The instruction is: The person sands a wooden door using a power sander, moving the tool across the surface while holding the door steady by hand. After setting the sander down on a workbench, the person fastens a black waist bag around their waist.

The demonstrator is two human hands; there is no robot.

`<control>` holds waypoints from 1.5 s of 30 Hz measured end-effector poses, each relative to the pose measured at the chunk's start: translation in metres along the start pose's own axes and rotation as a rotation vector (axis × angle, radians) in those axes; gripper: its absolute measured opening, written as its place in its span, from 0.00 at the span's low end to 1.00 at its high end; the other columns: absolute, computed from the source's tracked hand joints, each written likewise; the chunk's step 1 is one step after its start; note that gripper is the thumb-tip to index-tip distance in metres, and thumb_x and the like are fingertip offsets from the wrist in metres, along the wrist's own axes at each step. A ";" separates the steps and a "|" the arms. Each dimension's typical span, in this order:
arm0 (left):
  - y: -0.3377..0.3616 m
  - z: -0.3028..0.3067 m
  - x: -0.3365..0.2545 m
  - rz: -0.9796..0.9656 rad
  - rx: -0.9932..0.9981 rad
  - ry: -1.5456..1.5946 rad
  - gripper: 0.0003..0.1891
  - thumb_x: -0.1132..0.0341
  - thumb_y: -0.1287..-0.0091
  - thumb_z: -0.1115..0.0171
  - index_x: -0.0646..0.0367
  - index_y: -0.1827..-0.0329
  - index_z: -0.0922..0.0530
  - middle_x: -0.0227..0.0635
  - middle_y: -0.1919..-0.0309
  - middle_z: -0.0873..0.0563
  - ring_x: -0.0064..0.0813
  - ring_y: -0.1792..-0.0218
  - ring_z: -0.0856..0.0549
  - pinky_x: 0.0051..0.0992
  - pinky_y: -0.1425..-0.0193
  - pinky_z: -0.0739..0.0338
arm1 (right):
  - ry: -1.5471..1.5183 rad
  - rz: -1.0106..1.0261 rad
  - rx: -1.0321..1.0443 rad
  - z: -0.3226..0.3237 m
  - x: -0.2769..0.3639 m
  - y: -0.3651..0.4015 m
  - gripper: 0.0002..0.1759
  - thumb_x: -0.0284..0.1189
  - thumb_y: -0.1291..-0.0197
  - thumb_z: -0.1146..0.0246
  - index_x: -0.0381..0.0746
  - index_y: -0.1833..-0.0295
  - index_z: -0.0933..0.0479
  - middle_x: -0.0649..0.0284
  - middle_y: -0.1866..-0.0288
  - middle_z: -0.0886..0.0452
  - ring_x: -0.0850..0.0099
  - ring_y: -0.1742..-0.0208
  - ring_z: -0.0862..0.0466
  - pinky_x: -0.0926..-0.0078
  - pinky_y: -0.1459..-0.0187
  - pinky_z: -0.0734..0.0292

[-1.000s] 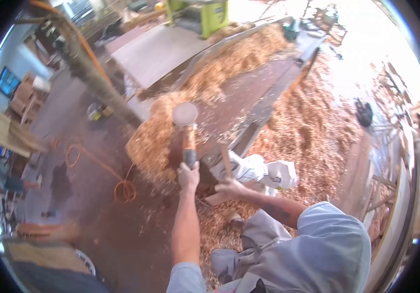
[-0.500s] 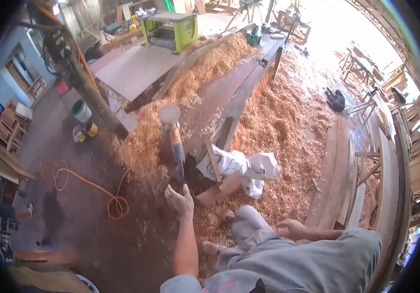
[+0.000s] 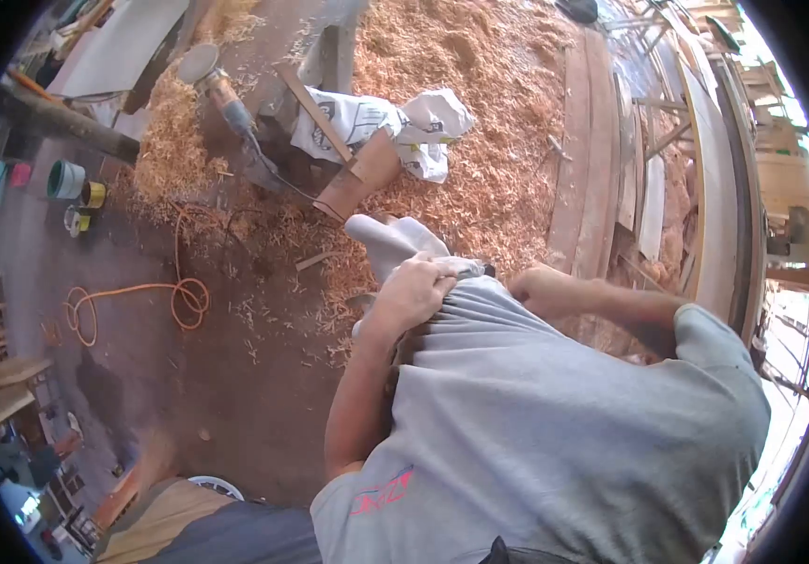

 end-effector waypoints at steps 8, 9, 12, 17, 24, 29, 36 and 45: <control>0.022 0.004 0.003 0.037 0.158 -0.211 0.14 0.62 0.32 0.37 0.62 0.50 0.16 0.54 0.53 0.15 0.51 0.47 0.16 0.42 0.39 0.25 | -0.061 -0.090 -0.282 -0.026 -0.024 -0.019 0.14 0.34 0.36 0.39 0.39 0.52 0.15 0.52 0.55 0.13 0.54 0.52 0.14 0.57 0.50 0.21; 0.023 0.004 0.004 0.071 0.217 -0.263 0.15 0.62 0.33 0.37 0.64 0.51 0.16 0.54 0.54 0.15 0.52 0.47 0.16 0.43 0.39 0.24 | -0.079 -0.119 -0.286 -0.026 -0.028 -0.019 0.15 0.36 0.36 0.39 0.39 0.52 0.15 0.52 0.55 0.13 0.54 0.52 0.14 0.57 0.50 0.21; 0.019 -0.006 0.014 0.080 0.340 -0.378 0.13 0.64 0.33 0.38 0.68 0.56 0.17 0.56 0.56 0.14 0.53 0.49 0.14 0.45 0.40 0.23 | -0.072 -0.122 -0.292 -0.019 -0.032 -0.027 0.17 0.40 0.36 0.39 0.40 0.52 0.15 0.52 0.56 0.13 0.53 0.52 0.14 0.56 0.51 0.21; 0.020 -0.015 0.032 0.218 0.069 -0.400 0.13 0.63 0.34 0.42 0.65 0.56 0.19 0.55 0.58 0.13 0.54 0.55 0.12 0.46 0.46 0.18 | 0.038 -0.003 -0.374 -0.025 -0.051 -0.043 0.19 0.44 0.34 0.40 0.40 0.53 0.17 0.50 0.59 0.17 0.50 0.53 0.16 0.54 0.52 0.22; 0.030 -0.020 0.030 0.231 -0.223 -0.317 0.15 0.56 0.27 0.44 0.60 0.53 0.20 0.49 0.59 0.13 0.49 0.61 0.10 0.46 0.54 0.16 | 0.047 0.010 0.023 -0.009 -0.071 -0.068 0.23 0.43 0.38 0.36 0.40 0.43 0.19 0.47 0.47 0.17 0.51 0.43 0.19 0.57 0.43 0.24; 0.035 -0.028 0.028 0.158 -0.389 -0.135 0.11 0.61 0.27 0.45 0.61 0.53 0.22 0.53 0.58 0.14 0.52 0.59 0.12 0.46 0.52 0.18 | 0.150 0.201 0.276 0.007 -0.062 -0.088 0.20 0.37 0.36 0.37 0.39 0.42 0.19 0.47 0.48 0.14 0.53 0.47 0.15 0.59 0.46 0.21; 0.062 -0.021 0.039 0.198 -0.536 0.150 0.12 0.65 0.32 0.40 0.63 0.50 0.21 0.56 0.58 0.13 0.57 0.56 0.14 0.47 0.49 0.20 | 0.092 0.360 0.478 0.069 -0.006 -0.098 0.19 0.40 0.41 0.33 0.36 0.52 0.18 0.54 0.61 0.16 0.60 0.57 0.16 0.58 0.53 0.22; 0.155 -0.035 0.022 0.439 -0.726 0.571 0.09 0.68 0.32 0.39 0.63 0.54 0.17 0.53 0.67 0.14 0.48 0.68 0.14 0.37 0.60 0.20 | 0.803 0.818 0.667 0.063 0.129 -0.118 0.14 0.36 0.49 0.35 0.36 0.64 0.18 0.55 0.63 0.19 0.56 0.51 0.21 0.55 0.44 0.27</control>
Point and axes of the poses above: each hand's wrist, its own y-axis away from the middle knuckle, its own z-axis out of the back of the hand, x = y × z, the point moved 8 cm from there along -y, towards the middle knuckle
